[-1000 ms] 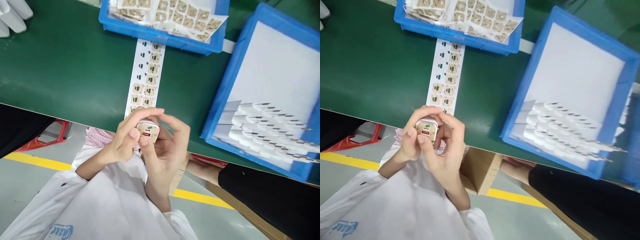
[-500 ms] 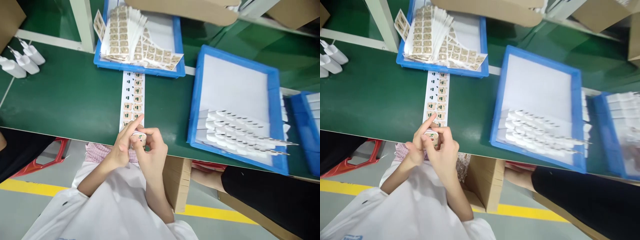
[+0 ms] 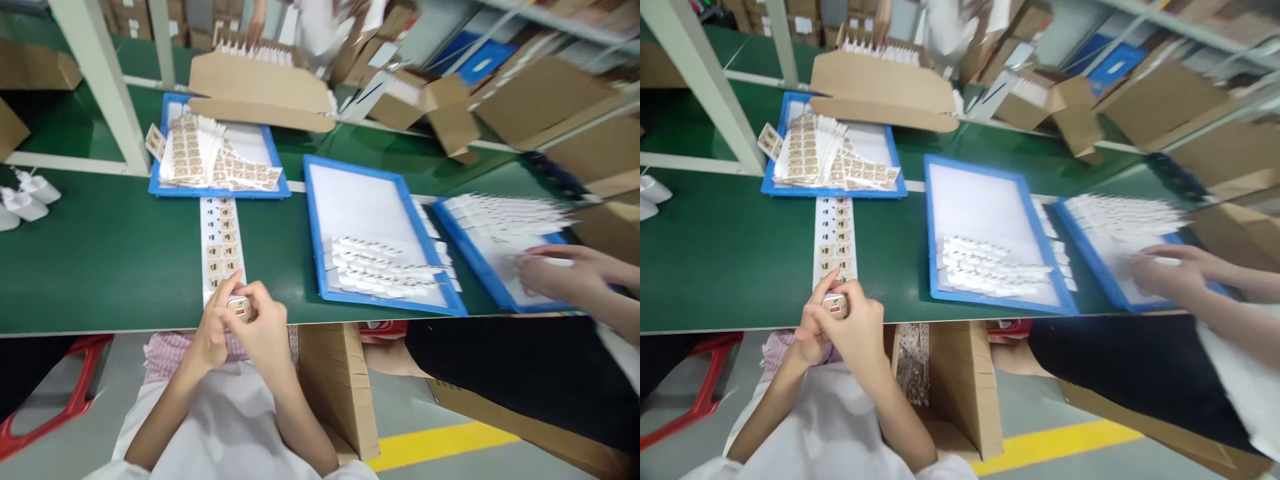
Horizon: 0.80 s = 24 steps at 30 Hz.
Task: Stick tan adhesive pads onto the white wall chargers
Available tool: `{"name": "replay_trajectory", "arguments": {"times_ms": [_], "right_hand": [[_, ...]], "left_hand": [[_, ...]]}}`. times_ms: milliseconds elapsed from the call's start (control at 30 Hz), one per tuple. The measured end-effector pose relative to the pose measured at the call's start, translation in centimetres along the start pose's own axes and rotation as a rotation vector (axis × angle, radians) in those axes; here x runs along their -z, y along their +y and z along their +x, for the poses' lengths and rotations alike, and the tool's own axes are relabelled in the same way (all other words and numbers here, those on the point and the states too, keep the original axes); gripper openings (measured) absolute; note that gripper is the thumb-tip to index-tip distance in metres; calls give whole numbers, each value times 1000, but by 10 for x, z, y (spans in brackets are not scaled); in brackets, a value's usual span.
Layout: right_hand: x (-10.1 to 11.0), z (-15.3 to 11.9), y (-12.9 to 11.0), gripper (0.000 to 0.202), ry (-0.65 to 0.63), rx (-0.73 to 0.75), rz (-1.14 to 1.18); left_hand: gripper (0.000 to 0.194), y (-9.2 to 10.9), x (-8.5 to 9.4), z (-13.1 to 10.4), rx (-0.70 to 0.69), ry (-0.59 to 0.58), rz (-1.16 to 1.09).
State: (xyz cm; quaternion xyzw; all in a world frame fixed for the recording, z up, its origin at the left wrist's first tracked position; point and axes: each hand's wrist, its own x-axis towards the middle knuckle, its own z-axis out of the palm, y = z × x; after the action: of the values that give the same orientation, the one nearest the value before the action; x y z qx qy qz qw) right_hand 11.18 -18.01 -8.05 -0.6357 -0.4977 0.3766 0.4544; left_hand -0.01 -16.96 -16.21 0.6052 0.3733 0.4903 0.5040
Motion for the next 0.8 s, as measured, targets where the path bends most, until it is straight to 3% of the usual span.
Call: {"name": "replay_trajectory", "arguments": {"times_ms": [100,200,300,400,467,533,667,800], "right_hand": [[1,1,-5,28,-19,43,-75],[3,7,-3,38,-50,52,1],[7,10,3,41,-46,54,70],[10,5,7,31,-134,24,138],[12,1,6,44,-198,16,77],[15,-1,4,57,-225,37,-11],[24,1,1,36,-317,144,42],[30,2,11,34,-450,170,269]], "left_hand": [[115,-8,3,-3,-65,45,70],[113,-12,5,0,-75,118,120],[108,-6,1,5,-29,197,65],[101,8,-5,8,59,289,-92],[100,16,-5,9,148,324,-177],[101,19,-2,11,231,324,-231],[89,14,10,14,302,296,-299],[67,17,12,15,353,302,-306]]}}
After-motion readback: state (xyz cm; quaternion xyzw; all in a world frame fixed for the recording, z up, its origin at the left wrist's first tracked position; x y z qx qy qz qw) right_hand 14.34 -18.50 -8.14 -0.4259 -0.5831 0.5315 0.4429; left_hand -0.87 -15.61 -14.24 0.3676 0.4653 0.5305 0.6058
